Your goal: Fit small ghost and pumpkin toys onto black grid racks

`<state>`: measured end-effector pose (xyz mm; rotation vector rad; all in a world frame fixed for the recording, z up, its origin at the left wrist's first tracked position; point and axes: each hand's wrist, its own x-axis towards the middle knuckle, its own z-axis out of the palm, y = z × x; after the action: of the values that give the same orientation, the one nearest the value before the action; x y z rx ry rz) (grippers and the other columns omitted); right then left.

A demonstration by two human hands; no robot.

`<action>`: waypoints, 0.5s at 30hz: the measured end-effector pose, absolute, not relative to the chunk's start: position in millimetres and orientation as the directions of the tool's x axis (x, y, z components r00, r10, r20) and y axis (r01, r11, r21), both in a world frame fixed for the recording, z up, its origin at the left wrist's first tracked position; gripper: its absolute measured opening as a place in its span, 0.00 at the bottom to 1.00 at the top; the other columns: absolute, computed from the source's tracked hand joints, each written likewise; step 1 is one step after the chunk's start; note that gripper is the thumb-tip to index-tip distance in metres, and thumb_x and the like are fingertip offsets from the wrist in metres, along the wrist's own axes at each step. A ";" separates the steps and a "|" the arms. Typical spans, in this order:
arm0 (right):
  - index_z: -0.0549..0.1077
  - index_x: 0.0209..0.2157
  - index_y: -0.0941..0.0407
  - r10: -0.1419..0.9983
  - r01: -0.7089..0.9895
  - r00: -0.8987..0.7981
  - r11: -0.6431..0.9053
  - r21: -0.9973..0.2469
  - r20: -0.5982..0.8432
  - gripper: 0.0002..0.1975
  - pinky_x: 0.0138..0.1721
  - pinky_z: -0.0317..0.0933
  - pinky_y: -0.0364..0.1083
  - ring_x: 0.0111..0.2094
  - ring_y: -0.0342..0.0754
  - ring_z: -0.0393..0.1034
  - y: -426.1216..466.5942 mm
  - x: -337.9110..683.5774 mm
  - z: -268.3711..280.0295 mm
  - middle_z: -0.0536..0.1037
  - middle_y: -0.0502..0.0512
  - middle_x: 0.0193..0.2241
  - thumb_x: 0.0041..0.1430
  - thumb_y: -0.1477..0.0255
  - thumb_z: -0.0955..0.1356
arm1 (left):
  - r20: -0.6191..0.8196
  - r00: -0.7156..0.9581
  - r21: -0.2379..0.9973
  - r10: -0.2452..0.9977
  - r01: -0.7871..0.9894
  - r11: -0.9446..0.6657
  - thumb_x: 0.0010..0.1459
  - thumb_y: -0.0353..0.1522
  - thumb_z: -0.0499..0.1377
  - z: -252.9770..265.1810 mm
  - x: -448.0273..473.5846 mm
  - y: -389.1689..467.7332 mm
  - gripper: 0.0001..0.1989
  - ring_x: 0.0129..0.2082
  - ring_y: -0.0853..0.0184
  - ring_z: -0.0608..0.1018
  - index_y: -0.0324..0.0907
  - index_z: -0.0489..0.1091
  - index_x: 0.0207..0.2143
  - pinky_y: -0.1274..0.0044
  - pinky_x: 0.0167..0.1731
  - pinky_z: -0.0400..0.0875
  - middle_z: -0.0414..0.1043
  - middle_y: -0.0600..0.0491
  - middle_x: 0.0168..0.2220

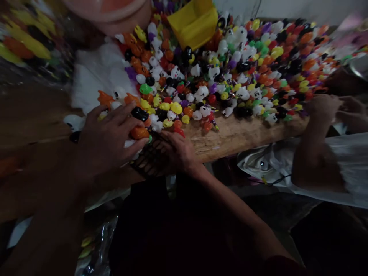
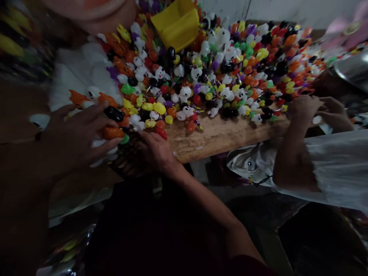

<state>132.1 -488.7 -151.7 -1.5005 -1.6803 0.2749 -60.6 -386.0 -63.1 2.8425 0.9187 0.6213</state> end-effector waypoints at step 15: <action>0.76 0.32 0.56 0.809 0.802 0.467 -0.218 -0.556 0.356 0.13 0.33 0.58 0.46 0.30 0.47 0.64 -492.1 287.8 -166.8 0.74 0.56 0.30 0.66 0.67 0.63 | 0.313 0.738 0.195 0.598 0.567 -0.800 0.63 0.46 0.51 -64.7 -56.6 -386.7 0.17 0.65 0.48 0.71 0.47 0.73 0.43 0.48 0.67 0.56 0.62 0.48 0.69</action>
<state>287.8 -492.1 -166.8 -2.0186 -1.3351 0.0141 -56.6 -386.7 -64.7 2.8471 0.9567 0.5583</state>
